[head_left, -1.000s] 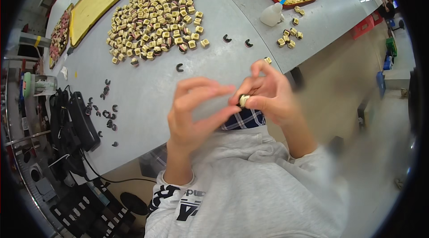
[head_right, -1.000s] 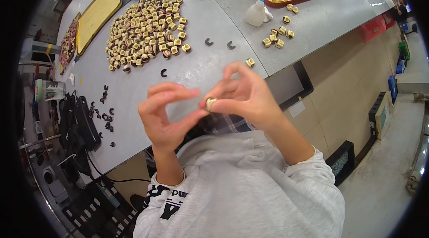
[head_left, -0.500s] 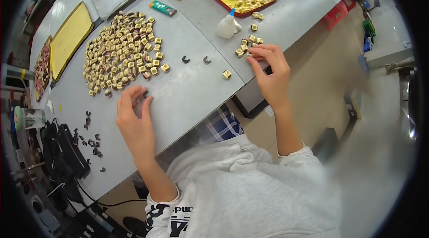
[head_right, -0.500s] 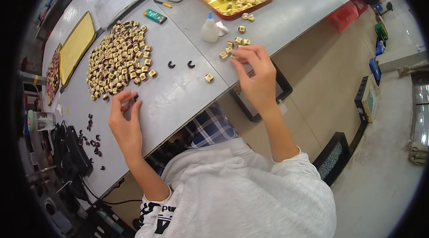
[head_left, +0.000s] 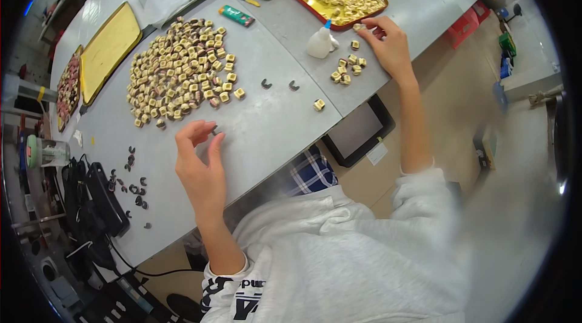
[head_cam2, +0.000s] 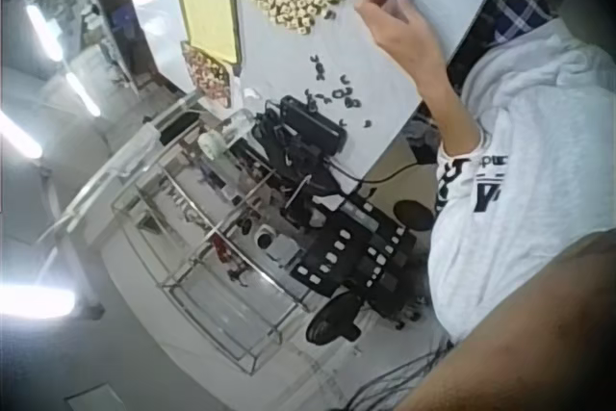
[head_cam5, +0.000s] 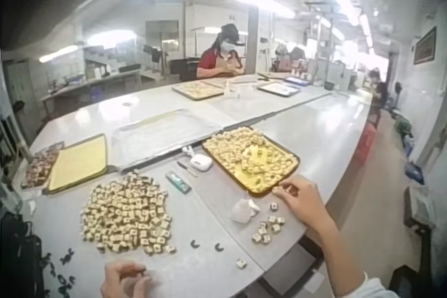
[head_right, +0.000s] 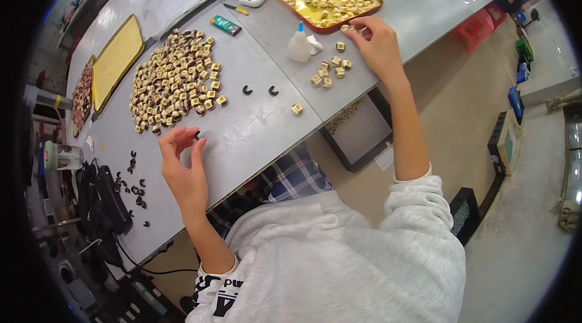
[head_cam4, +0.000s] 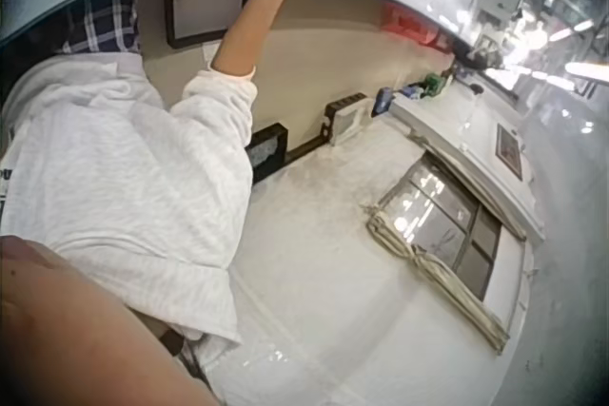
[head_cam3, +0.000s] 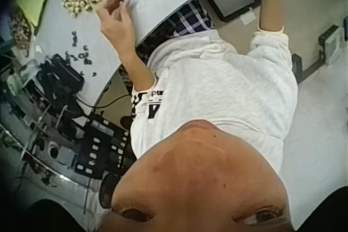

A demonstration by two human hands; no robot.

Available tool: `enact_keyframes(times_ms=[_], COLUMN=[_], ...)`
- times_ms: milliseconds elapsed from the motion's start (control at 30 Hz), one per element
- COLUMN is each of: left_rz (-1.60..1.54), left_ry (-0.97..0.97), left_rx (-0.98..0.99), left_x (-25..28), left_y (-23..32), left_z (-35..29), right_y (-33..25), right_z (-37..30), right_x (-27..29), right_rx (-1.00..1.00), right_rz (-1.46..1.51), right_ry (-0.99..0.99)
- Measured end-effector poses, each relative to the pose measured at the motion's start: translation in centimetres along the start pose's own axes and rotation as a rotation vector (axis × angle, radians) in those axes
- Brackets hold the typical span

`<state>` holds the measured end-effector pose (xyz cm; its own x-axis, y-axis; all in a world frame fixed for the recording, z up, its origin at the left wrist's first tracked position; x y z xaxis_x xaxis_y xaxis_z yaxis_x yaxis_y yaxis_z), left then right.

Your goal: The person arranges small curved pieces on the table, applies glue to them with a glue bottle, and attaches them onto miniature head pieces by hand.

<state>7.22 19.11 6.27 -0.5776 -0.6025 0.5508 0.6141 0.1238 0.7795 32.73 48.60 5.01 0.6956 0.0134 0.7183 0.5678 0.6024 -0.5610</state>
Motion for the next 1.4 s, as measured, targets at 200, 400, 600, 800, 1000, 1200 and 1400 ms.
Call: enact_keyframes(times_ms=[200, 400, 600, 800, 1000, 1200, 1400], left_rz=[-0.122, -0.36, -0.347, -0.289, -0.29, -0.307, -0.277], left_ry=[0.039, -0.077, 0.02, -0.014, -0.007, 0.008, 0.0], left_rx=[-0.134, -0.391, -0.473, -0.449, -0.449, -0.464, -0.508], left_x=[-0.3, -2.2, -2.4, -2.4, -2.7, -2.7, -2.6], left_y=[0.5, 3.0, 3.4, 3.7, 3.8, 3.9, 4.3], left_z=[-1.0, -2.2, -2.6, -2.9, -2.8, -2.8, -2.9], right_y=[-2.3, -12.3, -16.8, -17.1, -16.4, -16.4, -16.7], right_z=[-2.4, -8.6, -11.6, -12.5, -12.9, -13.0, -12.9], right_x=[0.7, -2.6, -6.1, -7.9, -8.0, -7.8, -8.0], right_rx=[-0.142, 0.066, -0.134, -0.215, -0.298, -0.383, -0.392], right_rz=[0.4, 0.986, 1.261, 1.504, 1.515, 1.527, 1.607], right_ry=[0.006, -0.241, -0.398, -0.416, -0.424, -0.473, -0.584])
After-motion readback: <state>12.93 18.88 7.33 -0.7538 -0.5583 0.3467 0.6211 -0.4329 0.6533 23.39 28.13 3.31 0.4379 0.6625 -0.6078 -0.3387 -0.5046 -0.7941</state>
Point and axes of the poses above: each hand's wrist, its own z-axis towards the middle knuckle, its own x-axis out of the back of the hand, y = z × x, the point moved 6 cm from there along z, towards the middle knuckle, and after that the axes turned 7 degrees about -y, right-handed, at the moved point
